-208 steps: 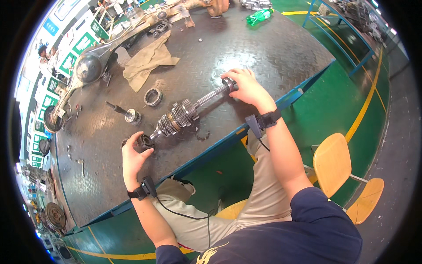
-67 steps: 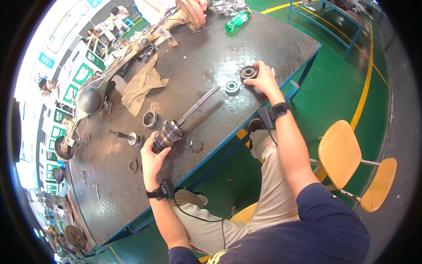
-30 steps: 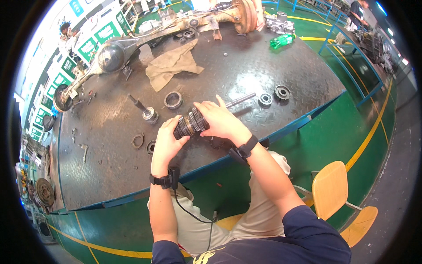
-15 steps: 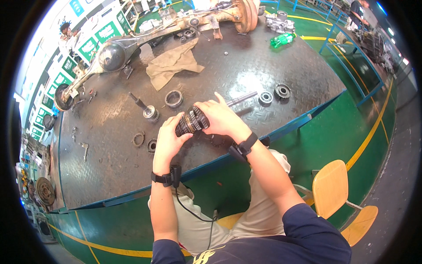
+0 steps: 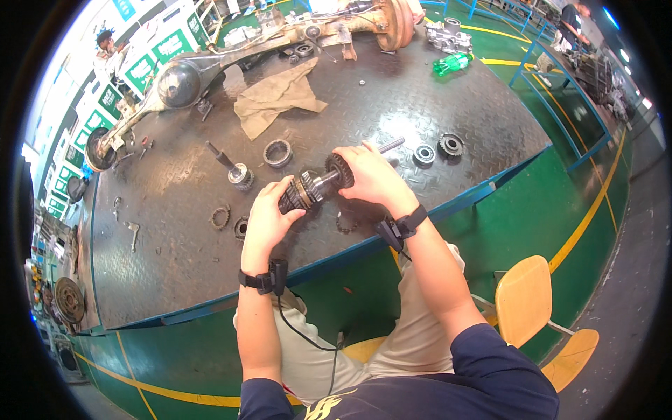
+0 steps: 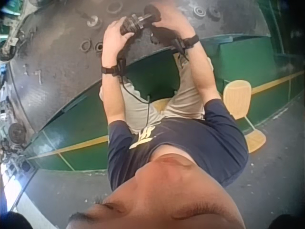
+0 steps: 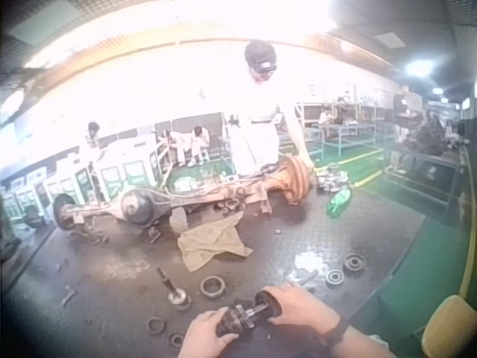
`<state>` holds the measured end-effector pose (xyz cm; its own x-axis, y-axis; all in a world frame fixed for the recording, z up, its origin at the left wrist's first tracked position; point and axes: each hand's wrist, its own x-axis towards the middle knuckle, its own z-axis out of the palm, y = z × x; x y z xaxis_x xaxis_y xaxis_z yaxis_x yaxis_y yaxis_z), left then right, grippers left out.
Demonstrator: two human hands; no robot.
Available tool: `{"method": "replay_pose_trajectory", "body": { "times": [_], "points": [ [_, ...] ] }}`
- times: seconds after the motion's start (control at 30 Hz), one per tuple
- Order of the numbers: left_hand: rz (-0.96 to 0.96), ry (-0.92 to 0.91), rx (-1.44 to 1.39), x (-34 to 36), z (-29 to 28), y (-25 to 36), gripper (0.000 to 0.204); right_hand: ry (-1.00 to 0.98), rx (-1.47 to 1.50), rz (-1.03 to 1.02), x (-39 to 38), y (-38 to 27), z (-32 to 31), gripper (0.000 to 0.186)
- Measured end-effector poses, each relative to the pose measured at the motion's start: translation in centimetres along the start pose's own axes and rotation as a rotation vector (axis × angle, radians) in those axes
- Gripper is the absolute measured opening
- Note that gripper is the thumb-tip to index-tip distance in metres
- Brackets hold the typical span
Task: The person handles a gearbox main shaft, rotating it to inspect and align gears, and picks up separate gear components and bearings from the workbench to place them near the shaft.
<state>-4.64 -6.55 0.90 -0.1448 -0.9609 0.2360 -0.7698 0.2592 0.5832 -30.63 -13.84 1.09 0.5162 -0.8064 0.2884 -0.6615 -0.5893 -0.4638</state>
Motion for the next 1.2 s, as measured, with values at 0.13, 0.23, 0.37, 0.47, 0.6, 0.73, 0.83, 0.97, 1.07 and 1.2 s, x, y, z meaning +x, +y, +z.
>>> {"method": "replay_pose_trajectory", "body": {
  "times": [0.13, 0.23, 0.37, 0.47, 0.6, 0.73, 0.83, 0.97, 1.07, 1.2],
  "points": [
    [-0.03, -0.007, -0.04, 0.0, 0.0, 0.1, 0.075, 0.018, 0.028, -0.041, 0.0, 0.0, 0.2, 0.081],
    [-0.001, 0.017, -0.066, 0.1, 0.3, -0.4, 0.074, 0.032, -0.016, -0.048, 0.0, -0.6, 0.9, 0.084],
    [0.017, 0.06, -0.1, 0.2, 0.6, -0.3, 0.074, 0.047, 0.006, 0.009, 0.1, -0.8, 2.1, 0.085],
    [-0.037, -0.022, -0.177, 0.7, -0.1, 0.0, 0.072, 0.058, 0.023, -0.005, 0.1, -0.3, 2.1, 0.08],
    [-0.041, -0.039, -0.176, 0.7, -0.4, 0.1, 0.072, 0.037, 0.013, -0.016, 0.4, -0.4, 1.4, 0.076],
    [-0.085, -0.064, -0.193, 1.0, -0.5, 0.3, 0.072, 0.047, -0.035, 0.014, 0.0, 0.2, 0.5, 0.075],
    [-0.061, -0.051, -0.183, 0.9, -0.3, -0.2, 0.073, 0.05, -0.117, 0.019, -0.6, 1.1, -0.7, 0.074],
    [-0.011, -0.018, -0.151, 0.8, 0.0, -0.5, 0.073, 0.118, -0.145, 0.074, -2.0, 3.8, -2.4, 0.066],
    [-0.019, -0.032, -0.167, 0.8, -0.1, -0.3, 0.073, 0.152, -0.17, 0.118, -3.3, 5.7, -4.0, 0.067],
    [-0.03, -0.046, -0.195, 0.7, -0.6, 0.3, 0.073, 0.144, -0.104, 0.26, -4.8, 7.4, -6.1, 0.07]
  ]
}}
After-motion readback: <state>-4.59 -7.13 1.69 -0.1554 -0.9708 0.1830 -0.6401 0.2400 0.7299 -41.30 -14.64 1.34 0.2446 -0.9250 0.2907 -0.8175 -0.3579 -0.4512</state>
